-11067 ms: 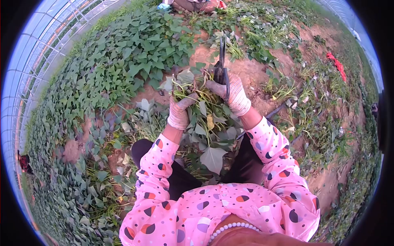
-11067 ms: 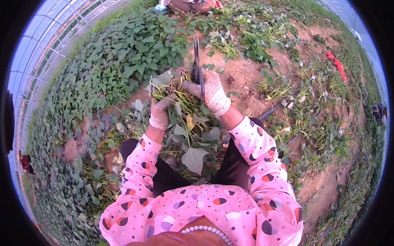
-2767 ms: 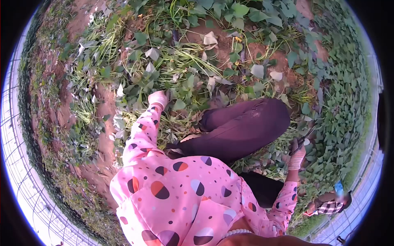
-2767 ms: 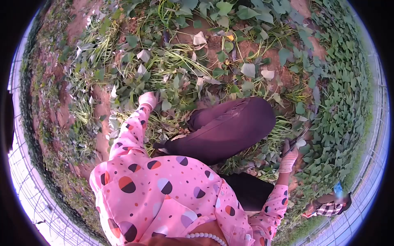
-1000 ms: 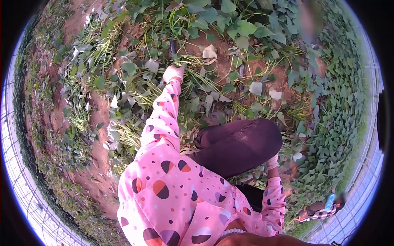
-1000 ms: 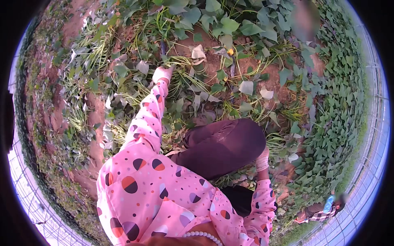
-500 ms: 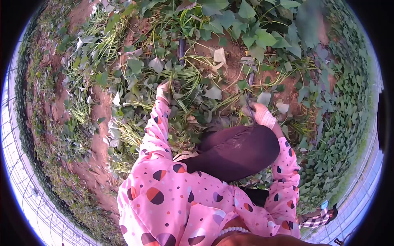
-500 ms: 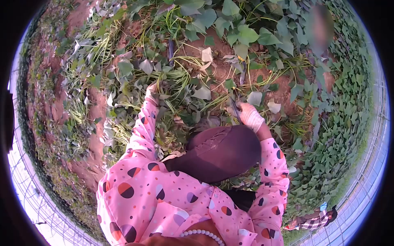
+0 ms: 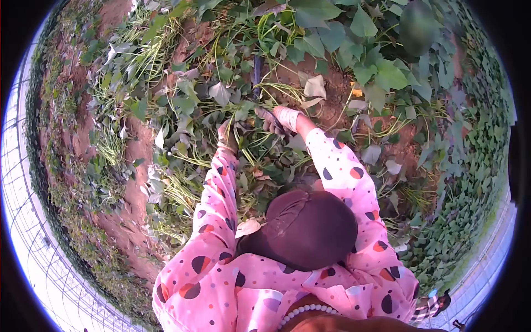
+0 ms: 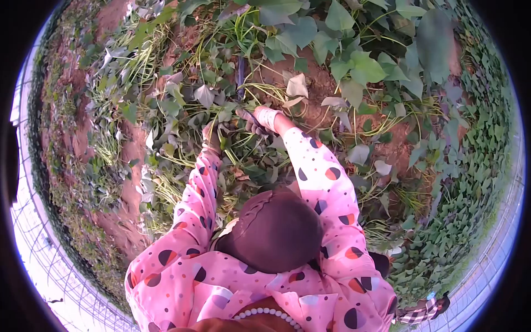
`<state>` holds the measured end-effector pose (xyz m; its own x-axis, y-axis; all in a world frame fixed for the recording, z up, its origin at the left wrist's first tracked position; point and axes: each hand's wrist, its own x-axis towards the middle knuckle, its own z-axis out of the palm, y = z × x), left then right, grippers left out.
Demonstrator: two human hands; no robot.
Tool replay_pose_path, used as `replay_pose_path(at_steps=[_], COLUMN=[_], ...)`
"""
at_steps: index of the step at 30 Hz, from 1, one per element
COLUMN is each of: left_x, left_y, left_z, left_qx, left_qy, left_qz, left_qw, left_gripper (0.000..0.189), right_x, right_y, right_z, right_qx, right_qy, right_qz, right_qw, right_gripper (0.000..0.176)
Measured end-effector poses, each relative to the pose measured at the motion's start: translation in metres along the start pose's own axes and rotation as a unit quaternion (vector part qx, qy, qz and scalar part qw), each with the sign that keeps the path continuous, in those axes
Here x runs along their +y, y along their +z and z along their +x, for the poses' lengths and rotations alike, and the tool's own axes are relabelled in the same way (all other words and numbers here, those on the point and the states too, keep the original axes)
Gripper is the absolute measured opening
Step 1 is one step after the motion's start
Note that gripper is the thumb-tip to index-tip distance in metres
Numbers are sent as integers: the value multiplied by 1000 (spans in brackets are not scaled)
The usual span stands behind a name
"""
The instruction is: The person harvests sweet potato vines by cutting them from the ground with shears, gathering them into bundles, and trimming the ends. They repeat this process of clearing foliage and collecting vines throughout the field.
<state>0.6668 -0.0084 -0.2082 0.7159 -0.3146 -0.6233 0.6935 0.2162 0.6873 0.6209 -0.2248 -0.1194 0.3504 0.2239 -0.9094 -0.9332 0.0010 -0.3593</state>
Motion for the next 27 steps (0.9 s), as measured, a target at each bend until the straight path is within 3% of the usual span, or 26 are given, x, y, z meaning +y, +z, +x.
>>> replay_pose_path(at_steps=[2, 4, 6, 7, 10, 13, 14, 16, 18, 20, 21, 22, 23, 24, 26, 27], left_x=[-6, 2, 13, 7, -4, 0, 1, 4, 3, 15, 31, 42, 44, 49, 75, 90], left_y=[-8, 1, 15, 3, -9, -6, -4, 0, 2, 9, 16, 19, 10, 0, -6, -4], left_z=[4, -8, -21, -13, -2, -2, -4, -10, -20, -49, -78, -98, -114, -124, -132, -133], left_qx=[-66, -65, -29, -45, -89, -82, -89, -79, -95, -179, -147, -221, -129, -35, -104, -73], left_qy=[-103, -93, -22, -59, -60, -123, -101, -102, -140, -82, -98, -121, -103, -82, -43, -5], left_qz=[-232, -192, -24, -50, -111, -179, -151, -162, -217, -179, -199, -239, -221, -201, -262, -247], left_qw=[965, 975, 999, 996, 988, 973, 979, 978, 962, 964, 964, 938, 961, 975, 959, 966], left_gripper=[31, 29, 28, 28, 29, 29, 29, 29, 27, 26, 23, 20, 19, 17, 15, 15], right_x=[1, 2, -4, -4, 2, 23, 30, 35, 32, 46, 54, 62, 68, 67, 49, 35], right_y=[8, 18, 12, 13, 22, 34, 36, 47, 54, 48, 45, 43, 40, 35, 24, 20], right_z=[7, 20, 19, 25, 42, 66, 74, 62, 35, 28, 25, 22, 20, 13, -10, -19], right_qx=[6, 20, 15, 14, 45, 133, 96, 149, 139, 103, 104, 173, 238, 239, 247, 243], right_qy=[-24, -79, -28, -35, -69, -113, -104, -142, -140, -124, -123, -153, -180, -180, -156, -130], right_qz=[-26, 57, -11, -5, 23, 59, 129, 71, 51, 71, 71, -32, -135, -135, -249, -271], right_qw=[999, 995, 999, 999, 996, 983, 982, 976, 979, 984, 984, 973, 945, 944, 923, 922], right_gripper=[77, 76, 72, 71, 63, 41, 37, 36, 44, 59, 59, 64, 69, 69, 76, 79])
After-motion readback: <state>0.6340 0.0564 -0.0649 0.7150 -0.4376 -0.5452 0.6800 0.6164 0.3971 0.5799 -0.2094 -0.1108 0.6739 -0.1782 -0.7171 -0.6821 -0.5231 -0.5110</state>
